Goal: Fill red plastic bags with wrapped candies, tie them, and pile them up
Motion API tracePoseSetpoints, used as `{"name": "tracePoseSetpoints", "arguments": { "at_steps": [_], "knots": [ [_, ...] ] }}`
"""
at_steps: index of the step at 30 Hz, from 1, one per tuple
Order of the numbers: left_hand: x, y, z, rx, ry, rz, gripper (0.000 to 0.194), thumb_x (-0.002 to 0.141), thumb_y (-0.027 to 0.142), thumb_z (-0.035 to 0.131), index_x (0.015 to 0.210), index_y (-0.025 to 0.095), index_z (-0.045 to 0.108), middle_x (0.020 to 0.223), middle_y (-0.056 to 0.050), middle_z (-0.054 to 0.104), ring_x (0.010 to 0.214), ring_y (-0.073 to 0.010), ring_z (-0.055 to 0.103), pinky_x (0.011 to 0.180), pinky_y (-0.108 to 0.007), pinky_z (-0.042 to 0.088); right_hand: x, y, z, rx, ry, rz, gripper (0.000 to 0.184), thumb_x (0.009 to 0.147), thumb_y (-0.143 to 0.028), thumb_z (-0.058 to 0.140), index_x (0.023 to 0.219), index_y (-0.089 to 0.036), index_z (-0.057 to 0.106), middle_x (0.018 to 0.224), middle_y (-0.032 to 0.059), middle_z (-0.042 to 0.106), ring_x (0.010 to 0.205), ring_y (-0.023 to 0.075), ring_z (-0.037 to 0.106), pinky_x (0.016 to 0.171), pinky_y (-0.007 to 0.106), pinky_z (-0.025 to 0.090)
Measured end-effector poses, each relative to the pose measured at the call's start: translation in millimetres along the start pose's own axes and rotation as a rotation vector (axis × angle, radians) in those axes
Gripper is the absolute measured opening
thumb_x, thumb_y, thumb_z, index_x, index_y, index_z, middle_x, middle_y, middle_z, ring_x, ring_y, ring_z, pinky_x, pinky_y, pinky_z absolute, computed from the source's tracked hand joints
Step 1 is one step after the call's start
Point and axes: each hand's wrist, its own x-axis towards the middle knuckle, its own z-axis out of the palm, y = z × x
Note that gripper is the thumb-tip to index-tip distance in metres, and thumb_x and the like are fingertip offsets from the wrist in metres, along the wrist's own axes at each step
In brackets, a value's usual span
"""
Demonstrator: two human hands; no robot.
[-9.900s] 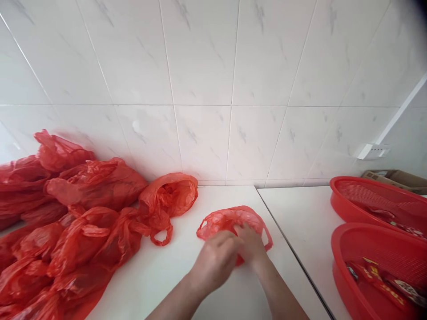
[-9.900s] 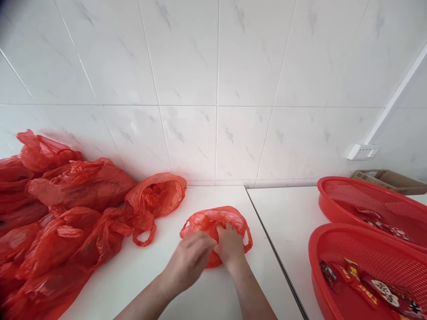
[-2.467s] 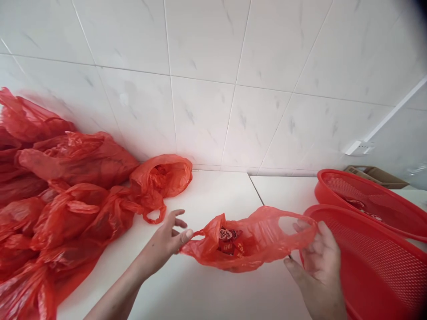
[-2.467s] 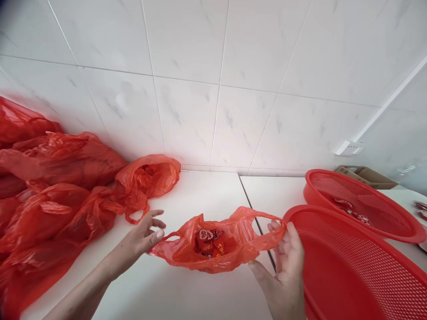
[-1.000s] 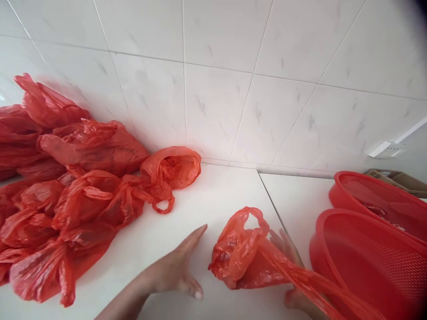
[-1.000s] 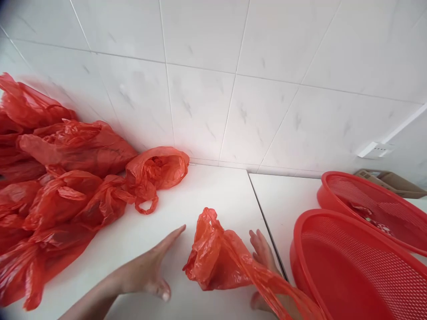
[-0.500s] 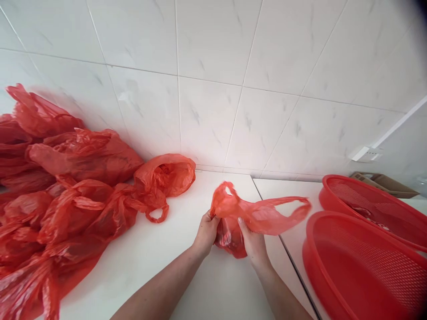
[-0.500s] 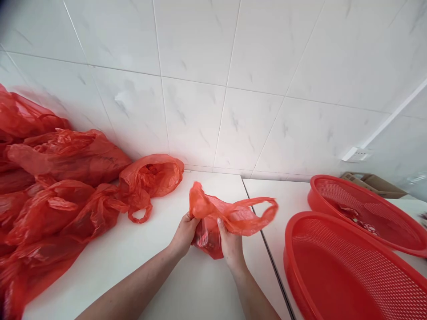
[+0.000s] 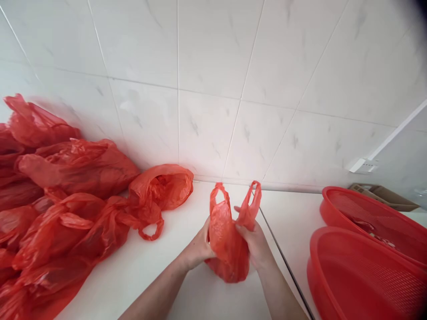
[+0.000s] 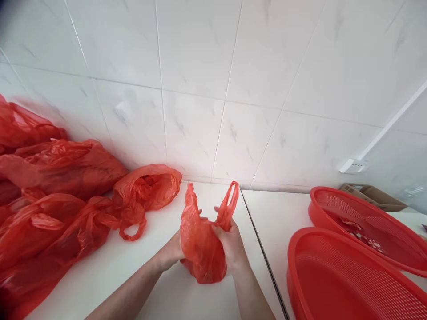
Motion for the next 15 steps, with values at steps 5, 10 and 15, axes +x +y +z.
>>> {"name": "tracePoseSetpoints", "arguments": {
  "at_steps": [5, 10, 15],
  "knots": [
    [14, 8, 15.7, -0.185, 0.15, -0.031, 0.015, 0.067, 0.013, 0.067, 0.08, 0.017, 0.061, 0.071, -0.002, 0.066, 0.074, -0.0199, 0.063, 0.07, -0.029, 0.049, 10, -7, 20, 0.198, 0.062, -0.015, 0.024, 0.072, -0.039, 0.072, 0.084, -0.018, 0.068, 0.084, 0.0056, 0.071, 0.08, 0.0222, 0.066, 0.072, 0.034, 0.052],
    [26, 1, 12.4, -0.571, 0.466, -0.227, 0.002, 0.069, 0.016, 0.055, 0.069, 0.016, 0.054, 0.065, -0.004, 0.063, 0.065, -0.0196, 0.063, 0.066, -0.032, 0.051, 11, -15, 17, 0.398, 0.033, -0.015, 0.02, 0.076, -0.04, 0.067, 0.09, -0.025, 0.068, 0.1, 0.0037, 0.07, 0.098, 0.0245, 0.063, 0.081, 0.038, 0.051],
    [15, 1, 20.5, -0.627, 0.177, -0.068, 0.025, 0.077, 0.036, 0.059, 0.091, 0.016, 0.062, 0.09, -0.009, 0.068, 0.09, -0.0261, 0.065, 0.082, -0.037, 0.05, 5, -13, 23, 0.345, 0.069, -0.015, 0.015, 0.074, -0.032, 0.068, 0.085, -0.022, 0.068, 0.1, 0.0045, 0.069, 0.095, 0.0238, 0.063, 0.08, 0.037, 0.051]
  ]
}}
